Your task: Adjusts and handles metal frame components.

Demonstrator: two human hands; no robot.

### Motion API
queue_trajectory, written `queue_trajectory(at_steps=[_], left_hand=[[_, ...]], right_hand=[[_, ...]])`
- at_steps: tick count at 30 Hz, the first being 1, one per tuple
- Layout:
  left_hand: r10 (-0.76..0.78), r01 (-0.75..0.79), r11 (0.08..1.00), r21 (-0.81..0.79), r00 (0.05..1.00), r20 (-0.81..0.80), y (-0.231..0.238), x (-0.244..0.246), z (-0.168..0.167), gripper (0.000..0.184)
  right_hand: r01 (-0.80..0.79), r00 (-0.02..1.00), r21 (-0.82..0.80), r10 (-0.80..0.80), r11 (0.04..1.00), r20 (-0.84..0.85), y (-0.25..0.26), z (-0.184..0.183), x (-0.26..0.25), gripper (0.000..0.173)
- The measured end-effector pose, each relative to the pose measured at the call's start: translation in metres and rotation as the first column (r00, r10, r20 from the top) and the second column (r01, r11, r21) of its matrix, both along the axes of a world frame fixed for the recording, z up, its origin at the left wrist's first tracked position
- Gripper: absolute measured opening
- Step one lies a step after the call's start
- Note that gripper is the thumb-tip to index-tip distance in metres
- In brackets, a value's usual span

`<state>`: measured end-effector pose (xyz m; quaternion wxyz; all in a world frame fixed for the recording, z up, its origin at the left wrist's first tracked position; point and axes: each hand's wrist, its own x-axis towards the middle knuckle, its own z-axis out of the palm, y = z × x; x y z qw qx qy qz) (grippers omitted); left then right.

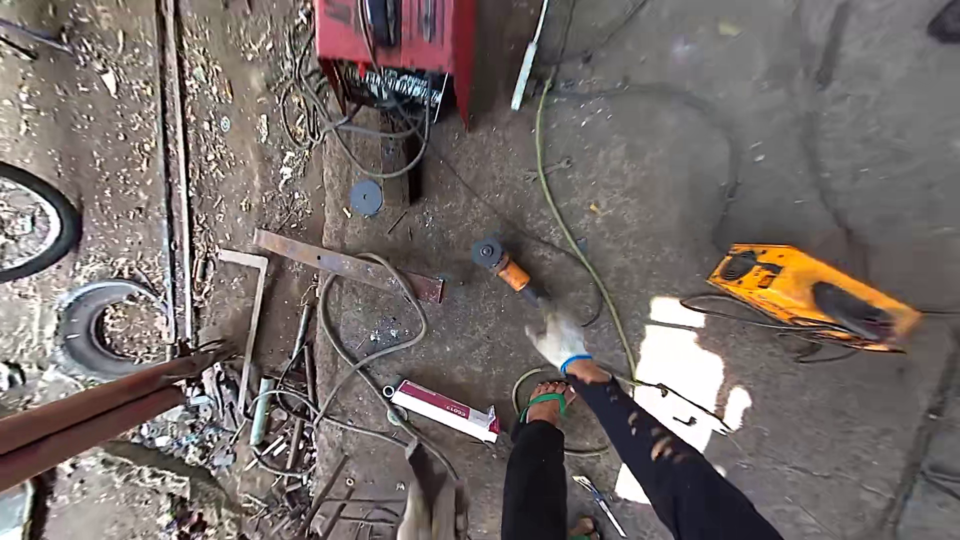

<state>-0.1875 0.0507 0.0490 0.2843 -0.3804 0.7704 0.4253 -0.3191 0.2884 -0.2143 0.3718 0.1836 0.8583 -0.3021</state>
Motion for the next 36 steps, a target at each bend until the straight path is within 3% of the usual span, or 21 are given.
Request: queue_trajectory(at_steps=[2,4,5,6,8,9,11,12,14,16,18,23,25,27,29,31,33,35,36], left_hand=[[0.136,-0.109,0.979,0.173,0.979,-0.152,0.029,-0.043,0.021,0.031],[0.259,-0.196,0.888,0.416,0.961,-0.100,0.060,-0.073,0.047,0.030],[0.282,-0.222,0.818,0.531,0.959,-0.033,0.076,-0.083,0.060,0.030],[0.283,-0.235,0.746,0.623,0.959,0.023,0.094,-0.091,0.074,0.031],[0.254,-0.246,0.633,0.734,0.962,0.103,0.133,-0.090,0.104,0.031],[0.218,-0.242,0.601,0.762,0.967,0.135,0.150,-0.078,0.120,0.032],[0.094,-0.174,0.594,0.785,0.985,0.148,0.182,-0.049,0.151,0.034],[0.009,-0.101,0.603,0.791,0.993,0.119,0.196,-0.032,0.165,0.036],[-0.214,0.147,0.621,0.770,0.977,-0.013,0.216,0.012,0.194,0.040],[-0.405,0.380,0.549,0.744,0.900,-0.161,0.230,0.051,0.227,0.043],[-0.482,0.488,0.449,0.749,0.838,-0.257,0.247,0.090,0.268,0.044],[-0.503,0.482,0.249,0.840,0.805,-0.313,0.276,0.196,0.373,0.045],[-0.496,0.569,0.238,0.787,0.768,-0.405,0.285,0.239,0.419,0.040],[-0.499,0.695,0.180,0.696,0.675,-0.544,0.291,0.280,0.469,0.031],[-0.486,0.807,0.023,0.591,0.525,-0.698,0.286,0.312,0.520,0.031],[-0.430,0.889,-0.191,0.417,0.306,-0.849,0.285,0.335,0.564,0.030],[-0.350,0.875,-0.407,0.262,0.116,-0.930,0.294,0.354,0.601,0.030],[-0.266,0.817,-0.556,0.154,0.000,-0.964,0.316,0.374,0.633,0.026],[-0.245,0.781,-0.608,0.141,-0.015,-0.969,0.331,0.385,0.647,0.024]], right_hand=[[0.247,0.965,-0.326,-0.202,0.913,0.167,0.019,0.071,0.040,0.056],[0.556,0.831,-0.602,-0.403,0.573,0.384,0.037,0.147,0.094,0.041],[0.613,0.784,-0.672,-0.432,0.416,0.447,0.048,0.190,0.118,0.043],[0.599,0.784,-0.730,-0.428,0.330,0.450,0.060,0.235,0.135,0.046],[0.467,0.848,-0.841,-0.408,0.274,0.338,0.084,0.321,0.172,0.052],[0.411,0.870,-0.861,-0.410,0.298,0.274,0.093,0.360,0.195,0.053],[0.355,0.899,-0.814,-0.407,0.460,0.162,0.108,0.422,0.236,0.047],[0.356,0.898,-0.755,-0.425,0.551,0.114,0.111,0.448,0.258,0.039],[0.410,0.848,-0.654,-0.529,0.636,0.018,0.110,0.496,0.310,0.026],[0.461,0.751,-0.636,-0.654,0.619,-0.093,0.104,0.541,0.361,0.020],[0.485,0.632,-0.646,-0.747,0.590,-0.207,0.098,0.588,0.414,0.019],[0.458,0.412,-0.699,-0.828,0.549,-0.380,0.071,0.693,0.538,0.022],[0.501,0.329,-0.647,-0.818,0.575,-0.472,0.061,0.723,0.581,0.018],[0.542,0.160,-0.628,-0.802,0.559,-0.575,0.051,0.743,0.621,0.013],[0.582,-0.006,-0.603,-0.738,0.546,-0.674,0.042,0.761,0.655,0.009],[0.604,-0.078,-0.520,-0.604,0.604,-0.793,0.035,0.778,0.682,0.007],[0.611,-0.158,-0.455,-0.464,0.647,-0.872,0.028,0.794,0.700,0.007],[0.690,-0.236,-0.385,-0.311,0.613,-0.920,0.022,0.810,0.713,0.008],[0.763,-0.253,-0.340,-0.230,0.549,-0.940,0.021,0.819,0.719,0.011]])
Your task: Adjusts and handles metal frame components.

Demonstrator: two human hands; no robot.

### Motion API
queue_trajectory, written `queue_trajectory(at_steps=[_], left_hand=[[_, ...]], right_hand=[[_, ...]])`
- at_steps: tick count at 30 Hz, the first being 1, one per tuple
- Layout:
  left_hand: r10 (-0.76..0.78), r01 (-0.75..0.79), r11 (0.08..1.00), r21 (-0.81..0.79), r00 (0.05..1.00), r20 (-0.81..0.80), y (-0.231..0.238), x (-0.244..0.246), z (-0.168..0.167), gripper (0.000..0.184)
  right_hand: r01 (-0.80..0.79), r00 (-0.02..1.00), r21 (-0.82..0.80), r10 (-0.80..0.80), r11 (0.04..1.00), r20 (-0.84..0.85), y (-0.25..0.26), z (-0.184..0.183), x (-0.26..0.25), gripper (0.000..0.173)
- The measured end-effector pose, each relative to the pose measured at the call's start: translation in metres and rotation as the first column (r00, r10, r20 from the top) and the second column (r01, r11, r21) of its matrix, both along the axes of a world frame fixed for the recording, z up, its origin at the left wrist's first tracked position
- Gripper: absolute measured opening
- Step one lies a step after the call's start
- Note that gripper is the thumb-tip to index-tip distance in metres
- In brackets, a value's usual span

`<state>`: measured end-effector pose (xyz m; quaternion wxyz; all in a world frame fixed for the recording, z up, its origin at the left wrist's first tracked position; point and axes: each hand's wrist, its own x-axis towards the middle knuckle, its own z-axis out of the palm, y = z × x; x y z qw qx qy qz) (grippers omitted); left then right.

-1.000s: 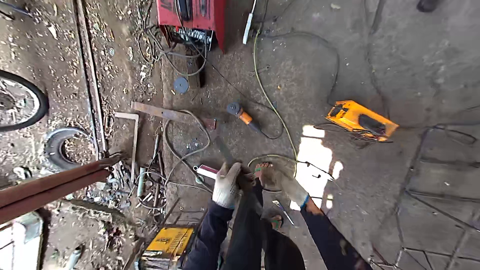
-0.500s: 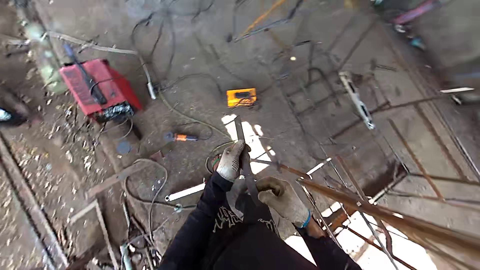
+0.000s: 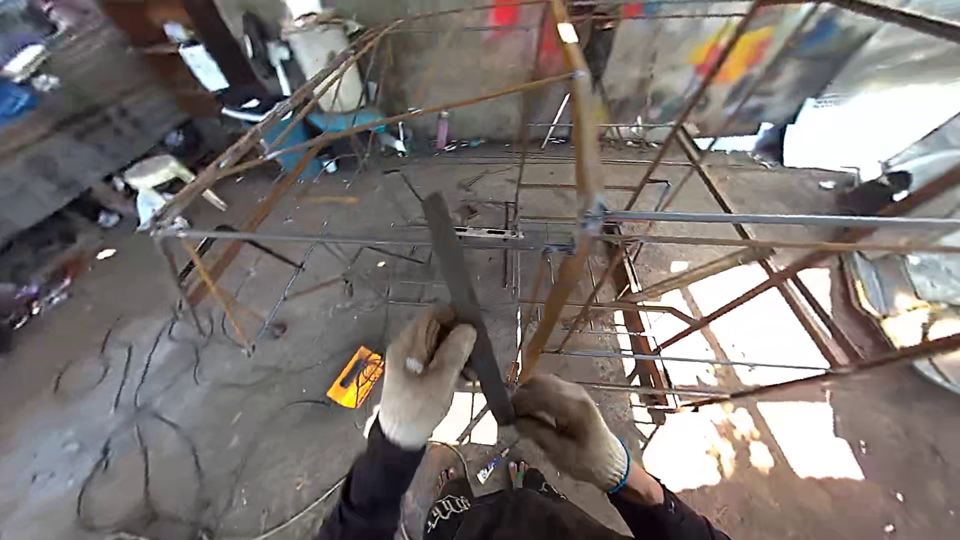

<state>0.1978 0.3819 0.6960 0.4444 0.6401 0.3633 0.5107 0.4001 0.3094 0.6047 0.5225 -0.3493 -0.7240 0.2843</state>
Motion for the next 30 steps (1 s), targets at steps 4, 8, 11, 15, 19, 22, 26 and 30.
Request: queue_trajectory(at_steps=[4,8,11,15,19,22,26,30], left_hand=[[-0.121,0.134,0.984,-0.118,0.987,0.108,0.079,0.054,0.042,0.025],[-0.125,0.140,0.987,-0.081,0.978,0.169,0.160,0.103,0.057,0.023],[-0.103,0.111,0.989,-0.094,0.991,0.081,0.193,0.136,0.060,0.026],[-0.131,0.132,0.984,-0.119,0.991,0.022,0.213,0.166,0.064,0.026],[-0.144,0.137,0.982,-0.129,0.988,-0.047,0.225,0.180,0.063,0.025],[-0.152,0.141,0.979,-0.146,0.986,-0.071,0.231,0.186,0.063,0.026],[-0.176,0.172,0.971,-0.168,0.984,-0.009,0.232,0.187,0.058,0.028],[-0.163,0.154,0.969,-0.192,0.986,-0.028,0.228,0.188,0.060,0.027]], right_hand=[[0.441,0.846,0.148,-0.465,0.885,0.259,0.007,0.031,0.038,0.021],[0.569,0.751,0.312,-0.636,0.760,0.178,0.014,0.078,0.083,0.021],[0.634,0.638,0.457,-0.756,0.625,0.148,0.028,0.132,0.119,0.024],[0.688,0.477,0.431,-0.811,0.584,0.338,0.071,0.179,0.158,0.030],[0.779,0.424,0.225,-0.756,0.585,0.499,0.122,0.185,0.190,0.033],[0.799,0.425,0.152,-0.724,0.582,0.543,0.127,0.180,0.192,0.036],[0.783,0.466,0.157,-0.735,0.602,0.493,0.111,0.163,0.188,0.034],[0.797,0.445,0.140,-0.728,0.588,0.521,0.120,0.166,0.194,0.035]])
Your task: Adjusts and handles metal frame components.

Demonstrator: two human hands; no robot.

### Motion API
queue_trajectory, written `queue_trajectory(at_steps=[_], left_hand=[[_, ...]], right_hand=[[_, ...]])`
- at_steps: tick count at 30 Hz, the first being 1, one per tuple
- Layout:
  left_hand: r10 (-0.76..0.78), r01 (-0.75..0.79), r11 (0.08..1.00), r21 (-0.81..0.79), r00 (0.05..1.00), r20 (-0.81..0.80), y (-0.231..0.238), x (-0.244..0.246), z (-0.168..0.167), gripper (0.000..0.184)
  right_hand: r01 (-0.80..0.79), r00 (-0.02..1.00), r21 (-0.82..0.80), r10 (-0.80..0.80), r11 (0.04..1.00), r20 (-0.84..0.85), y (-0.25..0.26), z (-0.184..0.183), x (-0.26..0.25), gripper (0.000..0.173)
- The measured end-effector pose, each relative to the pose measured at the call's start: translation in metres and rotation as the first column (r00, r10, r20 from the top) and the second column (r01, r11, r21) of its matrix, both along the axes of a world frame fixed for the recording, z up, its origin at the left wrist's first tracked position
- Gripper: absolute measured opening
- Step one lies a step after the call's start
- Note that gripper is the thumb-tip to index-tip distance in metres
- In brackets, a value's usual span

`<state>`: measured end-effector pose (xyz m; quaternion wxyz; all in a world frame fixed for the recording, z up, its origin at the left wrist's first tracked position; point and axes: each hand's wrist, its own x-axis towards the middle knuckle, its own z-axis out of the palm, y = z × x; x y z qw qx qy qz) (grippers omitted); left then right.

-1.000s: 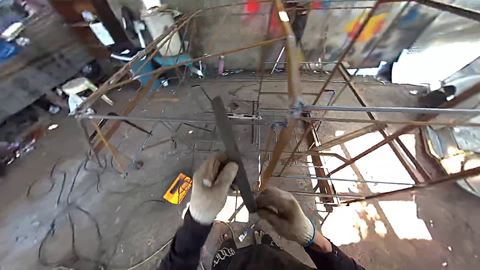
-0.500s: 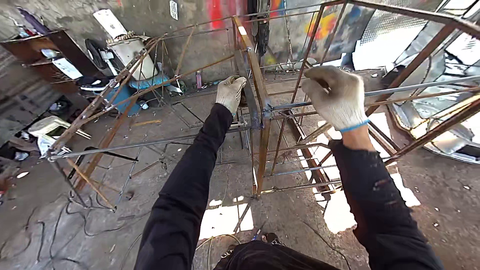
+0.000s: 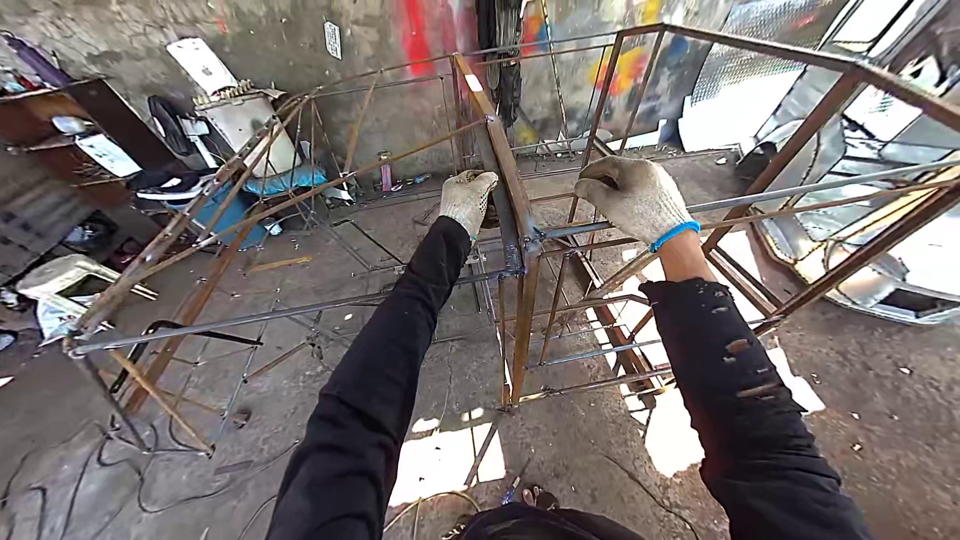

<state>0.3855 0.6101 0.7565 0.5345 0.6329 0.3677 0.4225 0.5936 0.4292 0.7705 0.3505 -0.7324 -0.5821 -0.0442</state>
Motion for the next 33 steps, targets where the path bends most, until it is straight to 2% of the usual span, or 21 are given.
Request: queue_trajectory(at_steps=[2,10,15,20,24,27,31,33], left_hand=[[0.007,-0.007,1.000,0.012,1.000,-0.030,-0.001,0.001,0.001,0.026],[-0.027,0.026,0.999,-0.022,0.999,-0.031,0.004,-0.001,-0.005,0.030],[-0.040,0.039,0.999,-0.029,0.999,-0.027,0.004,-0.001,-0.004,0.029],[-0.026,0.025,0.999,-0.027,0.999,-0.019,0.006,0.000,-0.004,0.028],[-0.045,0.045,0.998,-0.044,0.999,-0.007,0.003,-0.001,-0.001,0.028],[-0.047,0.047,0.998,-0.050,0.999,0.019,0.001,-0.001,0.001,0.026],[-0.048,0.048,0.999,-0.006,0.998,0.028,0.005,-0.001,-0.003,0.025],[-0.047,0.048,0.999,-0.023,0.999,0.019,0.005,0.000,-0.001,0.026]], right_hand=[[0.031,0.999,-0.068,-0.031,0.997,0.007,0.009,0.013,0.000,0.036],[0.044,0.999,-0.079,-0.044,0.996,0.004,0.010,0.016,-0.002,0.034],[0.008,1.000,-0.014,-0.008,1.000,0.022,0.000,0.001,-0.001,0.033],[0.027,1.000,-0.046,-0.026,0.999,0.018,-0.001,0.007,-0.006,0.032],[0.049,0.999,-0.023,-0.048,0.999,0.023,-0.003,-0.005,0.000,0.032],[0.032,0.999,-0.055,-0.031,0.998,0.017,0.001,0.007,-0.004,0.034],[0.051,0.999,-0.015,-0.051,0.999,0.007,-0.005,-0.009,0.001,0.033],[0.052,0.999,-0.023,-0.051,0.998,0.009,-0.005,-0.004,-0.002,0.033]])
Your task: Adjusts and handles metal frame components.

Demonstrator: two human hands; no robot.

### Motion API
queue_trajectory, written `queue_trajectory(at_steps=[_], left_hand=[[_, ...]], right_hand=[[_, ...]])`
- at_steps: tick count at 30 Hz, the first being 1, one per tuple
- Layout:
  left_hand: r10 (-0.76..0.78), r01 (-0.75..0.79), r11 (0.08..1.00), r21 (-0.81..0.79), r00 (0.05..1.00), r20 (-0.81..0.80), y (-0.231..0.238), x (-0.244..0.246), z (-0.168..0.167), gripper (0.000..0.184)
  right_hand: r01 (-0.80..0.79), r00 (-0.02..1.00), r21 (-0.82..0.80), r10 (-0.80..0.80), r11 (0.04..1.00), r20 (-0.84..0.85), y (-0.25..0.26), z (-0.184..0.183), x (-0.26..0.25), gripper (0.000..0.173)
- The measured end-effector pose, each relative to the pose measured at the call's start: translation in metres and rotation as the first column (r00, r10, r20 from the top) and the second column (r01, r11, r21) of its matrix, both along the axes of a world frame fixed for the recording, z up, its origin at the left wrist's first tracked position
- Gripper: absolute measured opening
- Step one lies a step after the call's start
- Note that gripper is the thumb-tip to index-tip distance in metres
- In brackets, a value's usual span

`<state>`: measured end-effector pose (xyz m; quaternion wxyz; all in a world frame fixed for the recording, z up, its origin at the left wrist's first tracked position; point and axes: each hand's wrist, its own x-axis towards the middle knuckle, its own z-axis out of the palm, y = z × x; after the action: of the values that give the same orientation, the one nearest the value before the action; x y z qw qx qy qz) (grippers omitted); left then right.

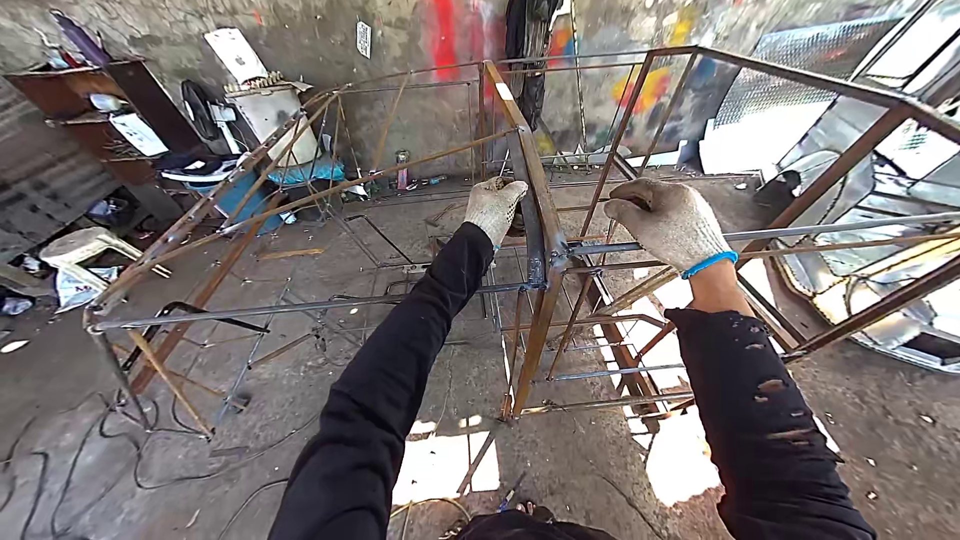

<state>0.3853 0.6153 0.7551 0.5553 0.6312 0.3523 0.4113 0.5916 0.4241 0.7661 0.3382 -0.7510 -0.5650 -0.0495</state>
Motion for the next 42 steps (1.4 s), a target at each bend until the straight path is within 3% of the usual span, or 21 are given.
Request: queue_trajectory(at_steps=[22,30,38,40,42], left_hand=[[-0.027,0.028,0.999,0.020,0.999,-0.031,0.003,-0.001,0.005,0.023],[-0.114,0.107,0.987,-0.121,0.992,-0.057,-0.001,-0.011,0.008,0.038],[-0.017,0.065,0.985,0.158,0.959,-0.284,-0.005,-0.004,0.013,0.038],[-0.046,0.057,0.995,0.082,0.991,-0.127,-0.017,-0.013,0.018,0.034],[-0.116,0.142,0.987,-0.077,0.953,0.281,-0.040,-0.036,0.032,0.033]], right_hand=[[-0.012,0.999,-0.032,0.013,0.999,0.050,0.005,0.008,-0.005,0.037],[0.033,0.997,-0.072,-0.028,0.997,0.065,0.001,0.008,-0.009,0.037],[0.043,0.999,-0.075,-0.042,0.996,0.008,-0.001,-0.006,0.002,0.035],[0.028,0.999,-0.075,-0.030,0.997,-0.013,-0.003,-0.008,0.004,0.034],[0.012,1.000,-0.082,-0.014,0.997,-0.014,0.002,-0.003,0.006,0.035]])
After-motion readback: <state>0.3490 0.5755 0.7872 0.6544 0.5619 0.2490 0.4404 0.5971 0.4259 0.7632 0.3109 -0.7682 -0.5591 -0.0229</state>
